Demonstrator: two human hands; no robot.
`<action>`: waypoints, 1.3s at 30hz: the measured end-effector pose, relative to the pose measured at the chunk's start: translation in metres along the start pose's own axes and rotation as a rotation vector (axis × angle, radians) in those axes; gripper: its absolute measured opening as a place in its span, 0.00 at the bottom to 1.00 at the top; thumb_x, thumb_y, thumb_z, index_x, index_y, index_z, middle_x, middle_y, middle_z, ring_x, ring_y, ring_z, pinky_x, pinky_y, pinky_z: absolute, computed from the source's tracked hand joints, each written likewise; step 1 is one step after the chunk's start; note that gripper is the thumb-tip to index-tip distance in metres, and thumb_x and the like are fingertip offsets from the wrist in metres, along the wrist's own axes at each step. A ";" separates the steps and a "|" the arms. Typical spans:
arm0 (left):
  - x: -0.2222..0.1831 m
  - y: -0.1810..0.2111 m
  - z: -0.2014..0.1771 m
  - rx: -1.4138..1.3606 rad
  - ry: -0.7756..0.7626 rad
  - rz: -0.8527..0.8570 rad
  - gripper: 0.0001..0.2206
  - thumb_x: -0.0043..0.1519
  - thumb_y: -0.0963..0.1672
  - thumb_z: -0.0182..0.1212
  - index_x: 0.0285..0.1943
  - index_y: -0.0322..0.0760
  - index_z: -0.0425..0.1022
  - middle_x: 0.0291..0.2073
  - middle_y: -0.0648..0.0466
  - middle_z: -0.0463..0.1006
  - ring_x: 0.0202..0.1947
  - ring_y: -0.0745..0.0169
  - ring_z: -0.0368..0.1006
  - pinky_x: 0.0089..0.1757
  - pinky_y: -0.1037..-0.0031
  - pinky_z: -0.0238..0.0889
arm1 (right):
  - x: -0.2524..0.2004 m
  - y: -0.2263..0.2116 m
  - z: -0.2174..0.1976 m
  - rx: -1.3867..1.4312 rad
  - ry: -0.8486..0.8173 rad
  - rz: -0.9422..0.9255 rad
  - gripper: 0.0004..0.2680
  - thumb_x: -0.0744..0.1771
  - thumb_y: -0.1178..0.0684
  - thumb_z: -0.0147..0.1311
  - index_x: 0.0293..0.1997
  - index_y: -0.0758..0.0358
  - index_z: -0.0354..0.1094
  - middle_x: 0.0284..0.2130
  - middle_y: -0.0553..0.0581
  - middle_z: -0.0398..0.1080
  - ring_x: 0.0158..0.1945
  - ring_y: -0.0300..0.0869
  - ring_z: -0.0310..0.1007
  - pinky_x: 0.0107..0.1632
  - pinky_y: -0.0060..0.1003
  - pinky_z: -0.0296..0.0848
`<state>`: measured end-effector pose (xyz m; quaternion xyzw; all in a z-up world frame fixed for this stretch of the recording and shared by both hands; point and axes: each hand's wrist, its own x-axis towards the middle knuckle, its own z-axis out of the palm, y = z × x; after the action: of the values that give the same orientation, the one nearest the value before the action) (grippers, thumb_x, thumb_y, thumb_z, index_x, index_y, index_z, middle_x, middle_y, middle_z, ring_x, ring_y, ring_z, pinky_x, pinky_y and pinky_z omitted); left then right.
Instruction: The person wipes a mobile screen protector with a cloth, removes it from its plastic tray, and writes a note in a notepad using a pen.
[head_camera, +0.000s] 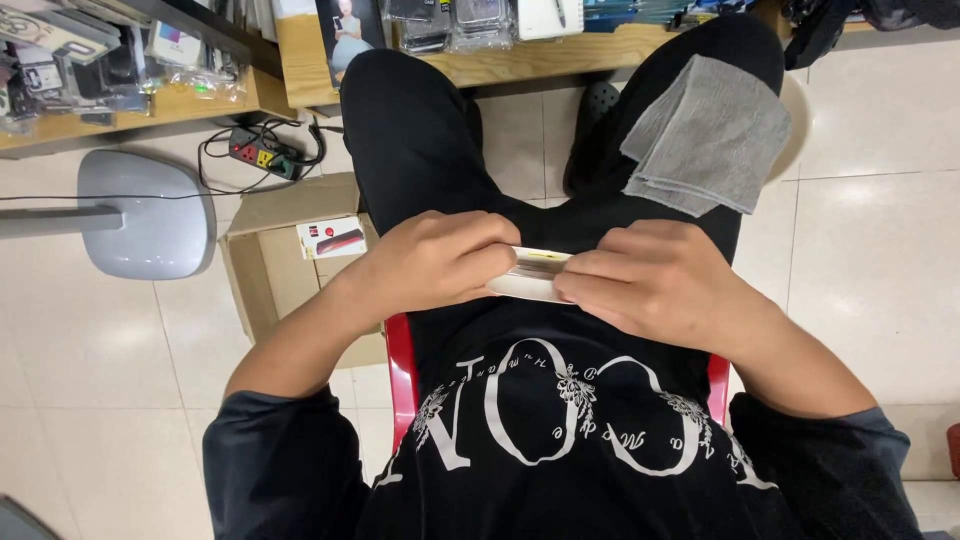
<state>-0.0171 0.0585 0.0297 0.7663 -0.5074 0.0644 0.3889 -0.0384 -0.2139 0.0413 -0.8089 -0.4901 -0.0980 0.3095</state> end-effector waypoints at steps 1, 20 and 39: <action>-0.003 -0.001 0.003 -0.002 0.000 -0.002 0.12 0.66 0.45 0.63 0.33 0.36 0.68 0.31 0.51 0.71 0.25 0.51 0.74 0.27 0.70 0.73 | 0.001 0.000 0.001 0.002 -0.001 0.001 0.06 0.70 0.56 0.50 0.38 0.54 0.74 0.33 0.48 0.74 0.29 0.44 0.70 0.30 0.36 0.71; -0.023 0.005 0.081 -0.179 0.775 -0.029 0.14 0.52 0.35 0.75 0.39 0.30 0.70 0.31 0.33 0.82 0.23 0.41 0.78 0.25 0.59 0.73 | -0.005 -0.006 0.015 0.003 0.045 0.314 0.03 0.68 0.54 0.58 0.44 0.52 0.77 0.25 0.49 0.68 0.32 0.46 0.71 0.33 0.39 0.68; -0.007 0.004 0.090 -0.252 0.698 -0.047 0.07 0.56 0.34 0.68 0.35 0.31 0.75 0.30 0.41 0.81 0.19 0.47 0.72 0.22 0.64 0.69 | -0.028 0.006 0.021 0.240 -0.024 0.482 0.05 0.65 0.53 0.63 0.41 0.58 0.75 0.73 0.66 0.55 0.75 0.62 0.52 0.68 0.61 0.52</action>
<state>-0.0501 0.0036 -0.0337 0.6555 -0.3306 0.2500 0.6313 -0.0503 -0.2243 0.0093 -0.8610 -0.2950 0.0467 0.4117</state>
